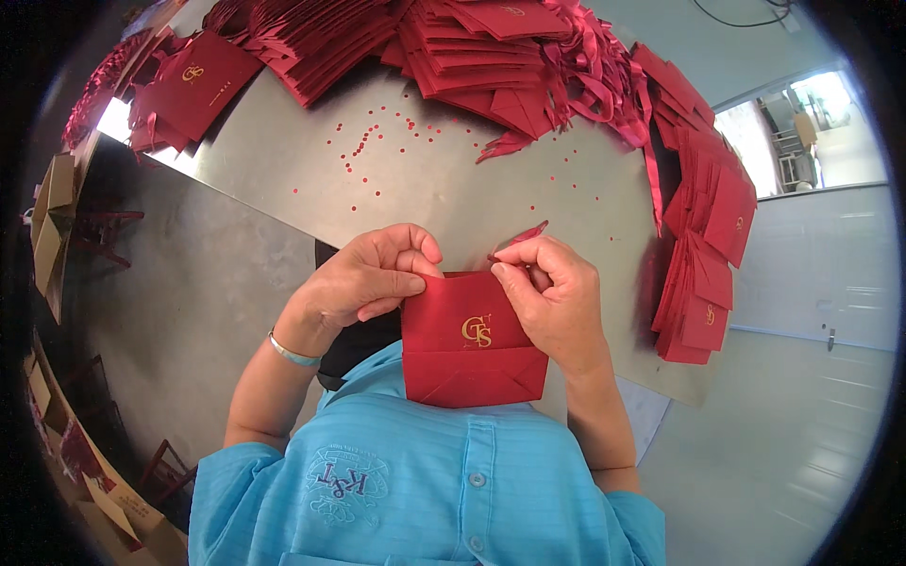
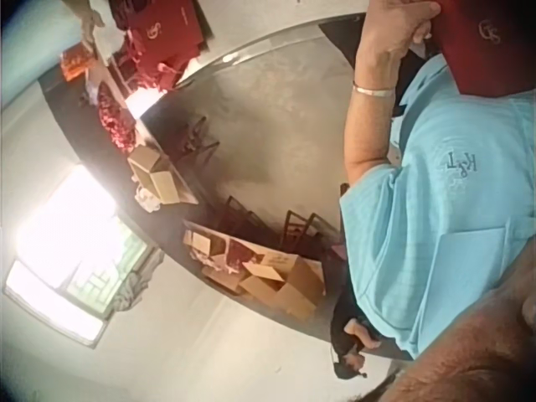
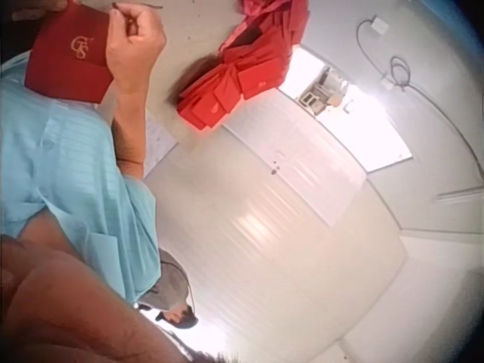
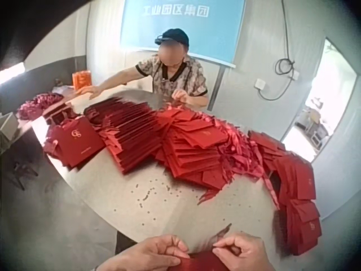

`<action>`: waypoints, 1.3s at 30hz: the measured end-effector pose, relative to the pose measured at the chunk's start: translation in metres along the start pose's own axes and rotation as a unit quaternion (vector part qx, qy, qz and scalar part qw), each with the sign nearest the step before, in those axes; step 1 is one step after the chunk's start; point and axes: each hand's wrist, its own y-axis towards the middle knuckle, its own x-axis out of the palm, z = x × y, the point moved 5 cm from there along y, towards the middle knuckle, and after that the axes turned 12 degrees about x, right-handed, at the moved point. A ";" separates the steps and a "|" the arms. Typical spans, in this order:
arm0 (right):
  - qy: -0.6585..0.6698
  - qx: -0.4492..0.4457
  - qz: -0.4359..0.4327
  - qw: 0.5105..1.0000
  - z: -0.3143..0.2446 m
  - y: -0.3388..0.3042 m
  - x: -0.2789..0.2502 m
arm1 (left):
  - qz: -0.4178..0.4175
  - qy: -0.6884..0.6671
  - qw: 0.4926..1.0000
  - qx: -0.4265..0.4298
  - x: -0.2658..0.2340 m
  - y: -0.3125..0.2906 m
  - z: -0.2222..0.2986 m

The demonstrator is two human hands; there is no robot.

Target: The person assembles gift bags by inserting ribbons through the holes and folding the flaps by hand.

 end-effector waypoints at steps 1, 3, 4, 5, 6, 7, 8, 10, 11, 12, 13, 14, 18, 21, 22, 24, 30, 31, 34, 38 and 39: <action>0.004 -0.001 0.000 1.000 -0.001 0.000 0.001 | -0.001 0.000 1.000 0.000 0.001 0.000 0.000; 0.000 0.002 -0.009 1.000 0.001 0.001 0.003 | -0.016 -0.033 0.999 0.007 0.003 0.001 -0.001; -0.004 0.005 -0.018 1.000 0.002 0.002 0.005 | -0.016 -0.033 0.999 0.007 0.003 0.000 -0.001; -0.004 0.005 -0.018 1.000 0.004 0.002 0.005 | -0.016 -0.036 0.999 0.009 0.004 0.000 -0.001; -0.003 0.002 -0.017 1.000 0.006 0.002 0.006 | -0.015 -0.040 0.999 0.011 0.004 -0.001 -0.001; -0.002 -0.002 -0.017 1.000 0.007 0.002 0.006 | -0.016 -0.040 0.999 0.011 0.007 -0.001 0.000; -0.002 -0.002 -0.018 1.000 0.006 0.002 0.006 | 0.002 0.001 1.000 0.013 0.007 -0.001 0.002; -0.020 -0.043 0.002 0.999 -0.002 0.001 0.002 | 0.020 0.042 0.999 0.016 0.007 -0.002 0.004; -0.021 -0.043 0.001 0.999 -0.004 0.001 0.002 | 0.033 0.053 0.998 0.012 0.006 -0.003 0.004; -0.027 -0.056 0.004 0.998 -0.007 0.000 0.001 | 0.046 0.063 0.997 0.007 0.005 -0.004 0.004; -0.033 -0.069 0.007 0.997 -0.009 0.000 0.001 | 0.047 0.062 0.997 0.007 0.005 -0.004 0.004; -0.033 -0.070 0.005 0.997 -0.010 -0.001 0.000 | 0.057 0.078 0.995 0.004 0.004 -0.004 0.004; -0.008 -0.066 0.009 0.998 -0.014 -0.006 -0.004 | 0.055 0.114 0.992 0.000 0.003 -0.005 0.004; 0.001 -0.065 0.006 0.998 -0.018 -0.007 -0.004 | 0.056 0.111 0.992 0.005 0.002 -0.005 0.002; 0.006 -0.068 0.004 0.998 -0.019 -0.007 -0.003 | 0.056 0.111 0.992 0.006 0.002 -0.005 0.002; 0.006 -0.070 0.004 0.998 -0.019 -0.008 -0.003 | 0.050 0.134 0.990 -0.003 0.002 -0.006 0.003; 0.007 -0.084 0.010 0.996 -0.019 -0.008 0.000 | 0.062 0.161 0.985 -0.006 -0.002 -0.007 -0.002; 0.007 -0.084 0.009 0.996 -0.018 -0.008 0.001 | 0.063 0.161 0.985 -0.006 -0.001 -0.008 0.000; 0.005 -0.096 0.017 0.995 -0.016 -0.008 0.001 | 0.055 0.162 0.985 -0.017 0.002 -0.008 0.005; -0.003 -0.103 0.024 0.994 -0.018 -0.007 0.003 | 0.052 0.164 0.985 -0.024 -0.001 -0.009 0.004; -0.006 -0.107 0.023 0.994 -0.018 -0.007 0.003 | 0.053 0.163 0.985 -0.026 -0.002 -0.009 0.003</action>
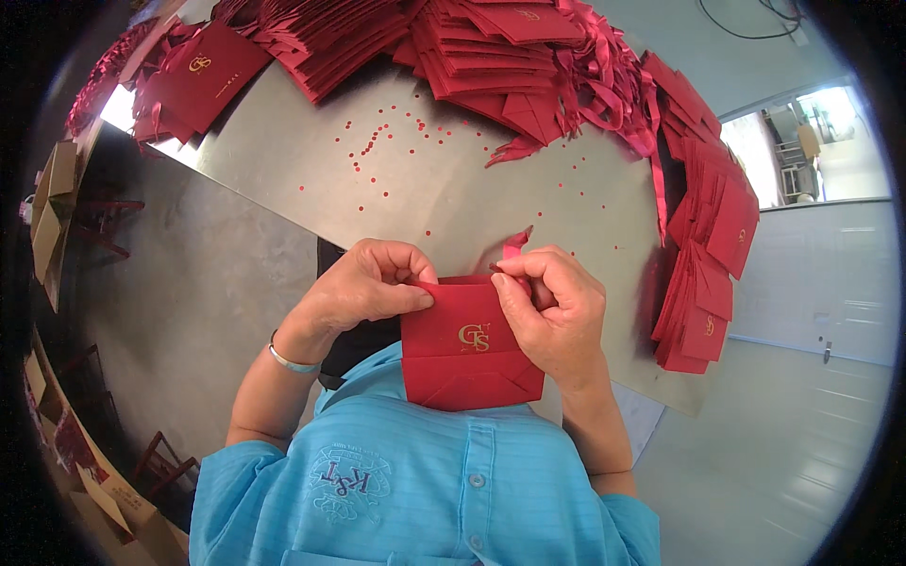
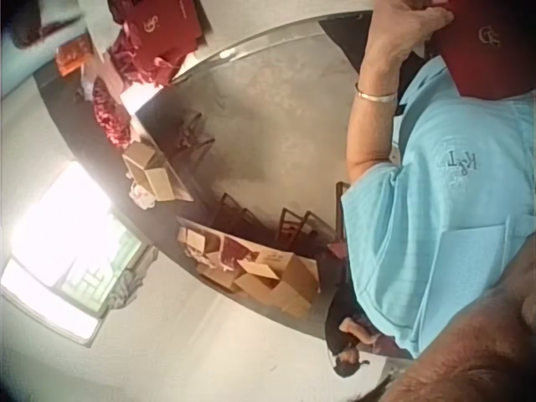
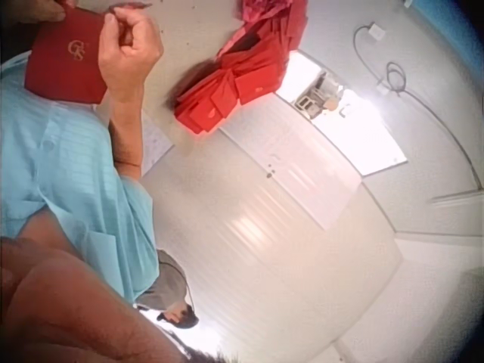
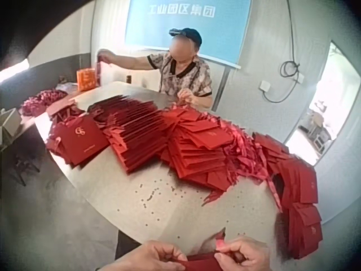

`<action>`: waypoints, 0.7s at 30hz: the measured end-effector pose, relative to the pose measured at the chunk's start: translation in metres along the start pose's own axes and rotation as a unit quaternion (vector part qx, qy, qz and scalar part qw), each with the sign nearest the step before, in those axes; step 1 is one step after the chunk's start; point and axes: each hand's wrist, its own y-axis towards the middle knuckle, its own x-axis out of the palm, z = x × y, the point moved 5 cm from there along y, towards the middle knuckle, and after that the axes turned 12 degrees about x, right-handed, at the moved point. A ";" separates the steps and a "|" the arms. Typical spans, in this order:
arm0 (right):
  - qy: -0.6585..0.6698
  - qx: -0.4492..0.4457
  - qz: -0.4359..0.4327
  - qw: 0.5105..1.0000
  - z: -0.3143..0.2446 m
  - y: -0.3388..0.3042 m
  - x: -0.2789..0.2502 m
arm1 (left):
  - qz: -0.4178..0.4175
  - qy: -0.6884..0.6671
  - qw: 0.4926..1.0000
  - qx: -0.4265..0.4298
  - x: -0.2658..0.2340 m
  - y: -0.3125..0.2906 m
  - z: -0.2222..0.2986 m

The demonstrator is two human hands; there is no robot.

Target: The person assembles gift bags by inserting ribbons through the holes and folding the flaps by hand.

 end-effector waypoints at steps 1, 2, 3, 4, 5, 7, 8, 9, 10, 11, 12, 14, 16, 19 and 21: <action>-0.002 -0.003 -0.001 1.000 0.000 0.000 0.000 | 0.000 0.000 1.000 0.000 0.000 0.001 -0.003; -0.002 -0.003 -0.001 1.000 0.000 0.000 0.000 | 0.001 0.008 1.000 0.010 -0.001 0.002 -0.006; -0.014 -0.013 0.003 1.000 -0.002 0.000 0.000 | 0.003 0.016 1.000 0.019 -0.001 0.003 -0.007; -0.026 -0.023 0.007 0.999 -0.004 0.000 0.000 | 0.003 0.016 1.000 0.019 0.000 0.002 -0.007; -0.026 -0.022 0.007 0.999 -0.006 0.000 0.001 | 0.007 0.031 0.999 0.025 0.001 0.001 -0.007; -0.052 -0.022 0.013 0.998 -0.012 -0.001 0.002 | 0.012 0.046 0.998 0.031 0.001 0.001 -0.006; -0.053 -0.022 0.014 0.998 -0.012 0.000 0.001 | 0.010 0.058 0.997 0.040 0.002 0.001 -0.004; -0.111 -0.107 0.042 0.987 -0.019 0.000 0.001 | 0.009 0.070 0.996 0.049 0.003 0.002 -0.003; -0.168 -0.191 0.069 0.965 -0.027 -0.003 0.001 | 0.008 0.070 0.996 0.049 0.003 0.002 -0.004; -0.168 -0.191 0.068 0.965 -0.029 -0.004 0.001 | 0.004 0.050 0.998 0.045 0.003 0.002 -0.005; -0.176 -0.200 0.047 0.963 -0.035 -0.006 0.003 | 0.000 0.030 0.999 0.041 0.004 0.002 -0.007; -0.185 -0.210 0.026 0.960 -0.039 -0.008 0.008 | -0.003 0.015 0.999 0.036 0.002 0.003 -0.008; -0.184 -0.218 -0.004 0.958 -0.040 -0.008 0.013 | -0.006 0.001 1.000 0.031 0.000 0.002 -0.010; -0.178 -0.220 -0.025 0.959 -0.040 -0.006 0.016 | -0.001 -0.015 1.000 0.016 -0.003 0.001 -0.010; -0.174 -0.221 -0.032 0.959 -0.040 -0.005 0.021 | -0.005 -0.019 1.000 0.021 -0.002 0.001 -0.008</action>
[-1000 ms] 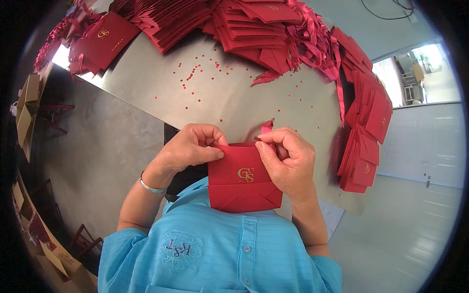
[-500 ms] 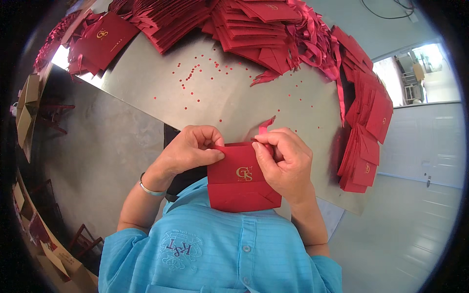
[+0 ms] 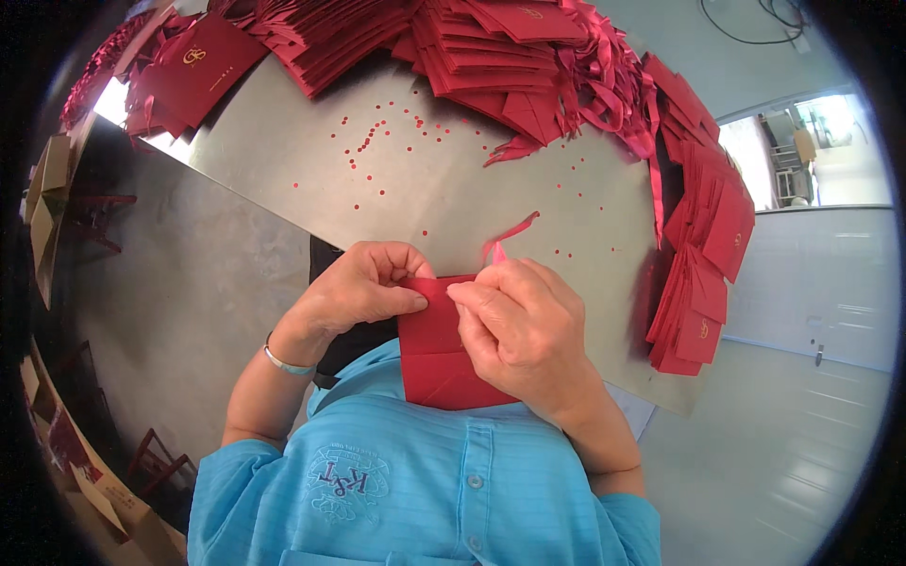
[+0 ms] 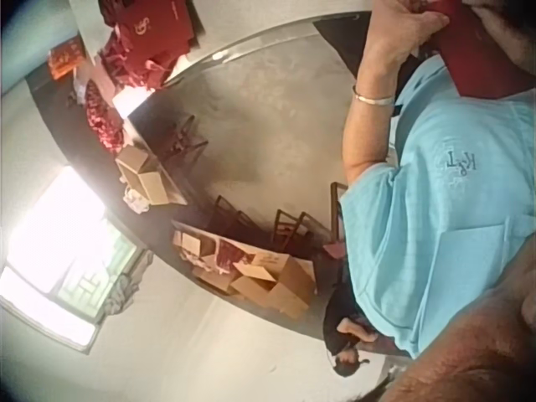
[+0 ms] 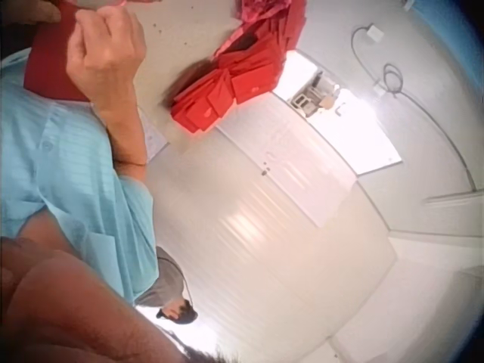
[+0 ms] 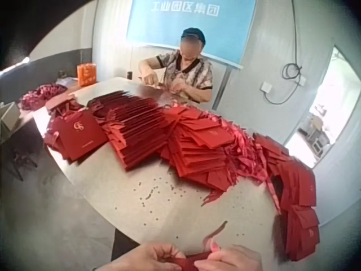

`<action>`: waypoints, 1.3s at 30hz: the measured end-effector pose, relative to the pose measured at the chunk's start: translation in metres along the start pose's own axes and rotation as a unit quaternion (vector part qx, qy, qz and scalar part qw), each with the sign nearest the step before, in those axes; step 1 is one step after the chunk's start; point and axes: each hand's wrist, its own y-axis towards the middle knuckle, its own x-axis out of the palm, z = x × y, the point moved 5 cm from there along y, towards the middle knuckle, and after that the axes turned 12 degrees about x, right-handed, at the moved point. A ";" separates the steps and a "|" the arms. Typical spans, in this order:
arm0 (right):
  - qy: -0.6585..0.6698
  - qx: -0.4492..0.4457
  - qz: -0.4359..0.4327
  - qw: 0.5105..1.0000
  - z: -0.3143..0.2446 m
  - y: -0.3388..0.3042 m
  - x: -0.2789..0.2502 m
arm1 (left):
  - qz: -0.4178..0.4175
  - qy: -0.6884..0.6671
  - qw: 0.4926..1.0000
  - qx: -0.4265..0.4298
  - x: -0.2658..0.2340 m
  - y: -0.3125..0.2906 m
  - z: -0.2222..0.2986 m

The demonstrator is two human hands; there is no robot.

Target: The person assembles gift bags by inserting ribbons through the holes and folding the flaps by hand.

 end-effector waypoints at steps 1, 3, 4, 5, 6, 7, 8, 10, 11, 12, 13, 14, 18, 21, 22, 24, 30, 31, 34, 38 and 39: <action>0.007 -0.002 -0.003 1.000 0.000 0.000 0.002 | 0.000 -0.002 1.000 0.001 0.001 0.000 0.000; 0.008 0.001 -0.003 1.000 0.001 0.000 0.005 | 0.013 -0.015 1.000 0.006 0.001 0.000 0.000; 0.009 0.004 -0.002 1.000 0.001 0.001 0.005 | 0.013 -0.016 1.000 0.007 0.001 0.000 0.002; 0.009 0.004 -0.003 1.000 0.001 0.000 0.006 | 0.012 -0.028 1.000 0.005 0.002 0.000 0.003; 0.024 0.032 -0.007 0.999 0.003 -0.001 0.006 | 0.010 -0.040 0.999 0.003 0.002 -0.001 0.004; 0.039 0.060 -0.011 0.997 0.006 -0.001 0.007 | 0.011 -0.041 0.999 0.003 0.001 0.000 0.002; 0.039 0.060 -0.012 0.997 0.006 -0.001 0.007 | 0.013 -0.041 0.999 0.011 0.001 0.000 -0.001; 0.016 0.061 -0.002 0.998 0.009 0.000 0.009 | 0.014 -0.042 0.999 0.018 0.001 0.000 -0.001; 0.015 0.062 -0.003 0.998 0.010 0.001 0.009 | 0.016 -0.054 0.998 0.014 0.001 -0.001 0.001; 0.029 0.074 -0.030 0.996 0.013 0.002 0.010 | 0.017 -0.067 0.998 0.010 0.001 -0.002 0.001; 0.043 0.085 -0.058 0.994 0.014 0.003 0.013 | 0.017 -0.068 0.998 0.009 0.001 -0.001 0.000; 0.043 0.086 -0.058 0.994 0.015 0.003 0.013 | 0.020 -0.083 0.996 0.007 0.001 -0.001 -0.001; 0.091 0.152 -0.096 0.979 0.025 0.003 0.018 | 0.025 -0.108 0.994 0.002 -0.001 0.001 -0.001; 0.128 0.168 -0.104 0.972 0.025 0.003 0.019 | -0.006 -0.171 0.985 0.034 -0.002 0.003 -0.007; 0.138 0.168 -0.100 0.971 0.024 0.004 0.019 | -0.005 -0.171 0.985 0.034 -0.002 0.003 -0.007; 0.136 0.166 -0.104 0.971 0.026 0.003 0.020 | -0.032 -0.165 0.985 0.036 0.000 0.002 -0.003; 0.124 0.127 -0.084 0.981 0.023 0.002 0.021 | -0.051 -0.164 0.985 0.005 -0.001 0.002 0.000; 0.114 0.111 -0.077 0.984 0.022 0.002 0.021 | -0.050 -0.164 0.985 0.005 -0.001 0.001 0.000; 0.115 0.076 -0.053 0.989 0.020 0.002 0.020 | -0.033 -0.158 0.987 -0.004 -0.002 -0.001 0.000; 0.101 0.066 -0.037 0.992 0.019 0.001 0.019 | -0.011 -0.158 0.987 0.003 0.005 -0.003 0.010; 0.099 0.067 -0.034 0.992 0.020 0.001 0.019 | 0.005 -0.146 0.989 0.004 0.004 -0.003 0.010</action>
